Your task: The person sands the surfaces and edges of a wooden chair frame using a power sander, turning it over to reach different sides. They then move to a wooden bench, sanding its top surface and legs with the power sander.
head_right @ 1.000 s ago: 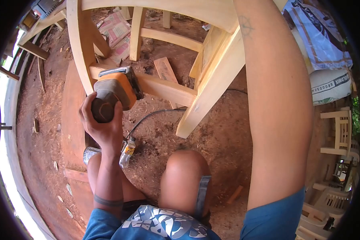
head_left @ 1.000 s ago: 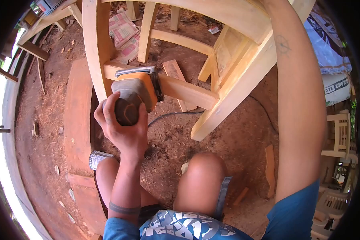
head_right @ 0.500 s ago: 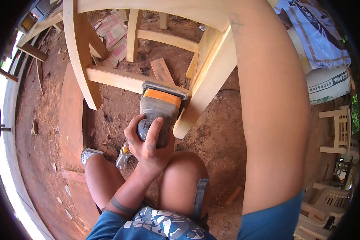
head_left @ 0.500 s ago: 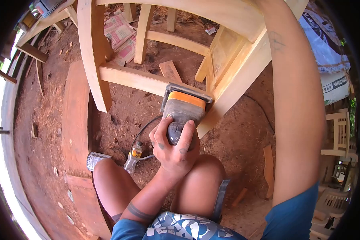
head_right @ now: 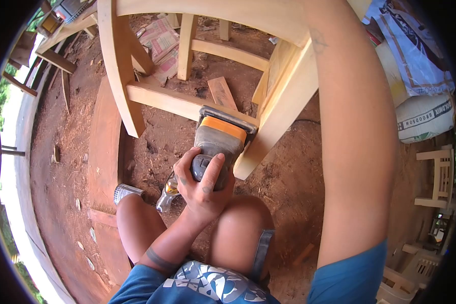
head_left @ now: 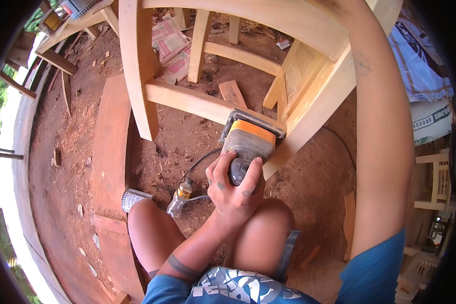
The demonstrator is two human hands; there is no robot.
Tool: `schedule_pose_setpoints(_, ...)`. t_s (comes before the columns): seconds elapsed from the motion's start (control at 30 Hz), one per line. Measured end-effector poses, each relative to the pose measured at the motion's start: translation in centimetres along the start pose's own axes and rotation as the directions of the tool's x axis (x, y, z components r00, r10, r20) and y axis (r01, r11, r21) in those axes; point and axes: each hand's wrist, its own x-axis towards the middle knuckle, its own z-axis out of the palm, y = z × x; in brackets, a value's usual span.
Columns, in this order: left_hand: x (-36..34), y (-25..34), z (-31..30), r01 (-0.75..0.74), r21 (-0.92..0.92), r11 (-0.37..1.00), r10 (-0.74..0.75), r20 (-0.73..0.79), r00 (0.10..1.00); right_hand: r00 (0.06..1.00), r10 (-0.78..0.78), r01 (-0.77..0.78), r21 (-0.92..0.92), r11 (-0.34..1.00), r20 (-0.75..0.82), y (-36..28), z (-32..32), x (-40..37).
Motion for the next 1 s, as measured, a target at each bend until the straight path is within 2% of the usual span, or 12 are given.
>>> schedule_pose_setpoints(0.03,0.0,-0.7,-0.2,-0.015,-0.002,1.000,0.015,0.000,1.000,1.000,-0.002,0.002,0.013,1.000,-0.007,-0.1,0.1,-0.2)
schedule_pose_setpoints(0.07,0.1,-1.3,-0.5,0.014,0.003,1.000,-0.013,-0.006,1.000,0.998,-0.016,0.011,0.075,0.997,0.063,-0.9,-0.4,-0.9)
schedule_pose_setpoints(0.17,1.5,-4.5,-1.8,0.064,0.022,0.998,-0.063,-0.051,0.997,0.997,0.017,-0.017,0.004,1.000,-0.079,-0.2,0.6,-0.7)
schedule_pose_setpoints(0.3,4.8,-9.7,-4.8,0.083,0.089,0.993,-0.078,-0.059,0.995,0.998,-0.046,0.044,-0.032,0.999,-0.042,0.9,0.4,0.3)
schedule_pose_setpoints(0.37,5.9,-11.7,-5.9,0.154,0.084,0.984,-0.150,-0.056,0.987,0.988,-0.135,0.126,-0.118,0.985,-0.074,1.4,0.6,0.6)
schedule_pose_setpoints(0.43,6.7,-13.2,-6.7,0.127,0.105,0.986,-0.121,-0.062,0.991,0.965,-0.239,0.215,-0.203,0.955,-0.103,2.6,1.3,0.8)
schedule_pose_setpoints(0.47,7.0,-13.6,-7.0,0.120,0.111,0.987,-0.114,-0.059,0.992,0.988,-0.151,0.141,-0.204,0.969,-0.036,2.4,0.8,0.7)
schedule_pose_setpoints(0.57,7.3,-14.5,-7.4,0.100,0.118,0.988,-0.095,-0.044,0.994,0.990,-0.125,0.115,-0.142,0.983,-0.065,2.2,1.1,0.4)
schedule_pose_setpoints(0.7,7.1,-15.1,-7.7,0.075,0.114,0.991,-0.071,-0.035,0.997,0.995,-0.088,0.079,-0.165,0.983,-0.045,1.4,1.2,0.4)
schedule_pose_setpoints(0.8,7.8,-15.1,-7.7,0.059,0.104,0.993,-0.055,-0.038,0.998,0.986,-0.145,0.130,-0.163,0.978,-0.082,0.8,1.4,0.2)
schedule_pose_setpoints(1.0,7.7,-15.1,-7.6,0.061,0.081,0.995,-0.056,-0.060,0.997,0.986,-0.145,0.135,-0.112,0.984,-0.080,0.7,1.4,0.2)
